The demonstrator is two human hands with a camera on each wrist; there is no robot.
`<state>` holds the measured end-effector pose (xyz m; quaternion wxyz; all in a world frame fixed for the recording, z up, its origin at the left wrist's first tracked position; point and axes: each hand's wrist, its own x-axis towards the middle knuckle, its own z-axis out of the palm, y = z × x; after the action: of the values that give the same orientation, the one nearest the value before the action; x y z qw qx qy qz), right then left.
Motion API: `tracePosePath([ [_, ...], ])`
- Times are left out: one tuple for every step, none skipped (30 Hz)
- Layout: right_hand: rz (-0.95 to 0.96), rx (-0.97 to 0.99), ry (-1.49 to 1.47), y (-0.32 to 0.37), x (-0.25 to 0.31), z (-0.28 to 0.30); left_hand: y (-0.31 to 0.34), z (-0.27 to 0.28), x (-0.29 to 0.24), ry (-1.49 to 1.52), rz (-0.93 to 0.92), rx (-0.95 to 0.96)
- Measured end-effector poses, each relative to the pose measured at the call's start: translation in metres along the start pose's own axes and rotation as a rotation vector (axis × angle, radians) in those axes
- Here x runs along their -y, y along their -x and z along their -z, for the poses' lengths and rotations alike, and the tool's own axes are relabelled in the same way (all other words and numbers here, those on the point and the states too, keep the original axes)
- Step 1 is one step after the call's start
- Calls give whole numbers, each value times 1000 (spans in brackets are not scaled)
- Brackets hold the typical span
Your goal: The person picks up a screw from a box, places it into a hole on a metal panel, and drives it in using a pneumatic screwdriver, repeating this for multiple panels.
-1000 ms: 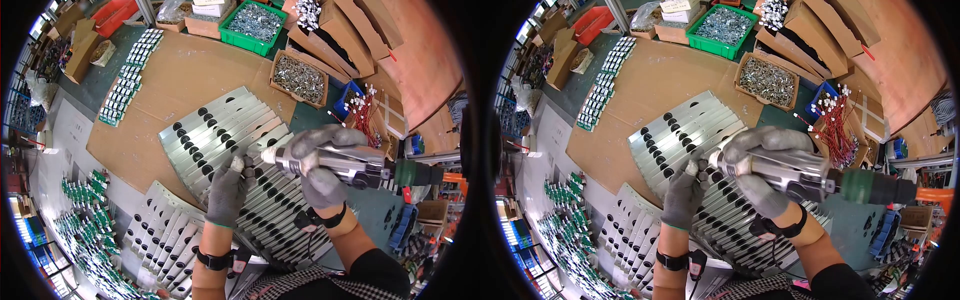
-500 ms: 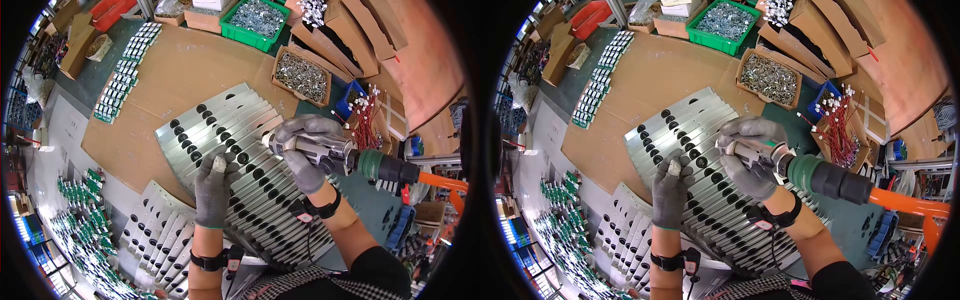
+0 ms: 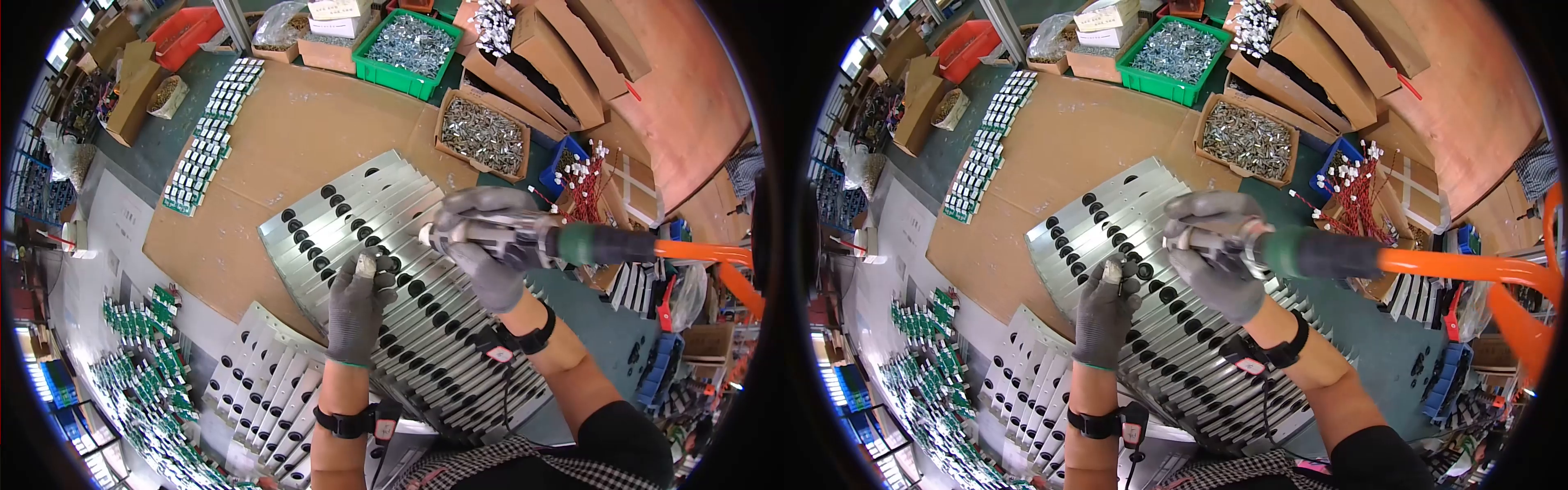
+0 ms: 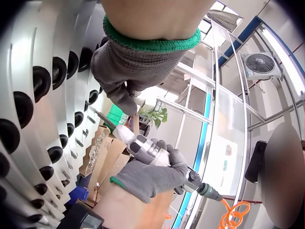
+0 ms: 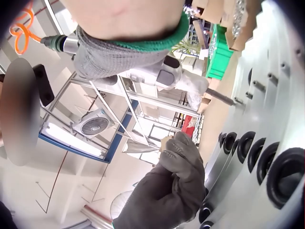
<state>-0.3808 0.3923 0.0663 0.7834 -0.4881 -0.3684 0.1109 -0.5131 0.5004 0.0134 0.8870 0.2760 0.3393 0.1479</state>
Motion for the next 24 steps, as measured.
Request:
tracePosePath([
  [-18, -20, -40, 1, 10, -1, -1, 1, -1, -24, 12, -2],
  [-7, -4, -82, -2, 18, -2, -2, 2, 0, -46, 27, -6],
  [3, 13, -124, -4, 26, -4, -1, -3, -2, -51, 48, -13],
  [47, 61, -165, -10, 33, -4, -1, -1, -1, -54, 58, 11],
  [68, 87, -185, -10, 34, -4, -2, -1, -1, -56, 65, 41],
  [88, 114, -207, -11, 35, -3, -3, -1, -1, -57, 70, 73],
  [81, 121, -213, -10, 32, -3, -3, -2, 0, -51, 80, 78],
  [67, 108, -217, -10, 32, -6, -3, -3, 0, -44, 87, 81],
  [54, 95, -222, -10, 32, -9, -2, -3, 0, -39, 93, 81],
  [40, 82, -226, -10, 32, -12, -2, 0, 0, -3, 117, 88],
  [26, 37, -216, -8, 33, -17, -4, 3, 2, 33, 141, 96],
  [26, 29, -206, -8, 33, -19, -5, 5, 2, 69, 168, 104],
  [26, 21, -197, -8, 33, -20, -6, 6, 2, 94, 149, 122],
  [41, 48, -189, -10, 31, -18, -6, 6, 2, 119, 134, 141],
  [58, 58, -157, -12, 27, -16, -7, 6, 2, 144, 120, 160],
  [76, 66, -126, -13, 24, -15, -7, 5, 1, 157, 81, 116],
  [99, 60, -75, -14, 15, -13, -6, 2, -3, 169, 37, 73],
  [122, 56, -26, -17, 7, -11, -5, 1, -8, 181, -9, 29],
  [112, 98, -17, -19, 0, -9, -4, 1, -11, 182, -33, 8],
  [102, 94, -14, -20, -5, -9, -3, 1, -13, 160, -50, 14],
  [91, 89, -10, -20, -9, -10, -1, 3, -14, 138, -67, 20],
  [78, 84, -7, -20, -12, -10, -1, 4, -15, 115, -81, 24],
  [12, 68, 4, -17, -13, -10, -2, 6, -14, 105, -88, 28],
  [1, 46, 2, -14, -14, -11, -3, 8, -13, 95, -95, 32],
])
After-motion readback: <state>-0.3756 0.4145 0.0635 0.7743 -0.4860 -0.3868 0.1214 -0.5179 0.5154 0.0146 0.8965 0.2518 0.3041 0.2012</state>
